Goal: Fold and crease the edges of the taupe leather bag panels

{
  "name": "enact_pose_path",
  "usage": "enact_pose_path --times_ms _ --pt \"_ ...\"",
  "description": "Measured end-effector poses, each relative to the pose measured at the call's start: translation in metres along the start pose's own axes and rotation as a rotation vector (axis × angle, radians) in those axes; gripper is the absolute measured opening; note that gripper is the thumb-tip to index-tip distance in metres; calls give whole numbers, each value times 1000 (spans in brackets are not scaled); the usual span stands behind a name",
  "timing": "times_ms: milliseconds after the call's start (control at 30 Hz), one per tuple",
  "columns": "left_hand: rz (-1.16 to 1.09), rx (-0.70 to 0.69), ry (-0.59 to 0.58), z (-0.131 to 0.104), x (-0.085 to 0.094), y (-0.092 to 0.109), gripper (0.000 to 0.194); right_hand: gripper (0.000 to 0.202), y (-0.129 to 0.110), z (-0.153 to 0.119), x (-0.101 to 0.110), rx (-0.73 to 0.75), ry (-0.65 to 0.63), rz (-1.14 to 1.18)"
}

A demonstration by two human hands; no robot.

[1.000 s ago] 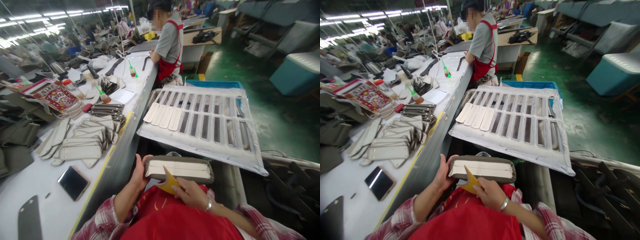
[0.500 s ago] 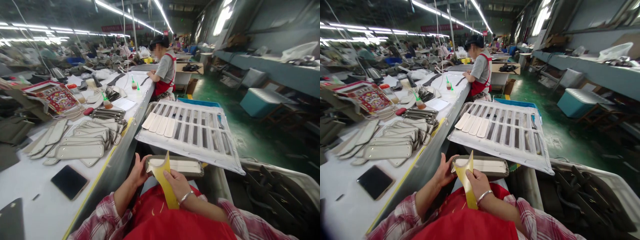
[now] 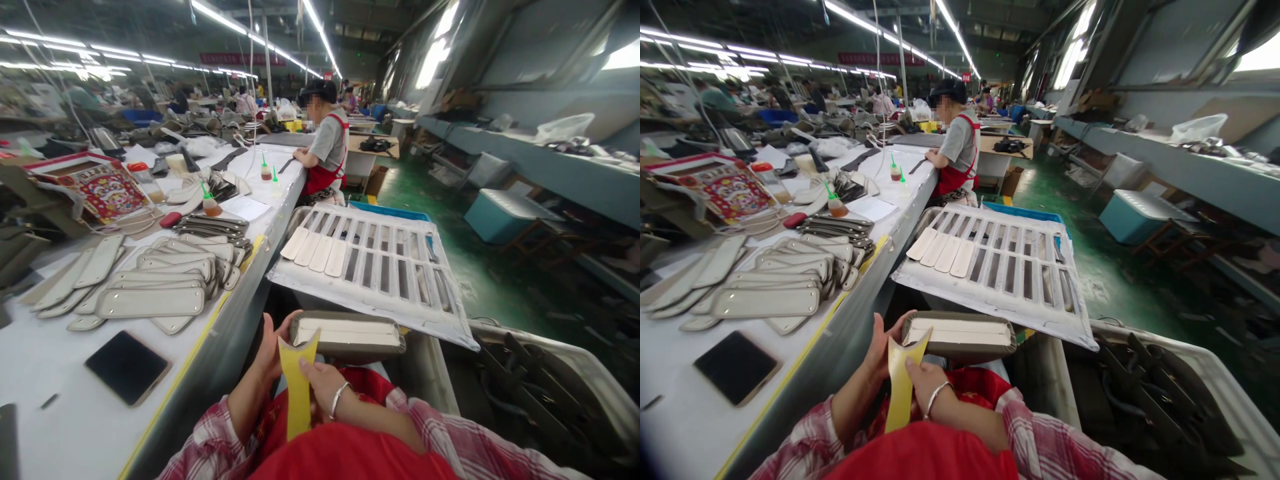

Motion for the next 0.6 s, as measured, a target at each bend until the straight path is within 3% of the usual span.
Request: enact_pose_path --times_ms 167,300,600 --pt "27 -45 9 0 0 2 60 35 5 -11 -18 -204 -220 2" --pt "100 -19 54 2 -5 4 52 46 1 -11 -22 -310 -232 -20" --pt "333 10 152 26 -3 10 42 51 0 11 -19 -317 -349 51"
Point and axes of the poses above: each hand's wrist, its own z-axis towards the middle knuckle, its own x-axis out of the back of the hand, y = z × x, the point moved 7 cm from there along z, towards the middle knuckle, and after that the axes turned 9 degrees about y, right-handed, at the moved point
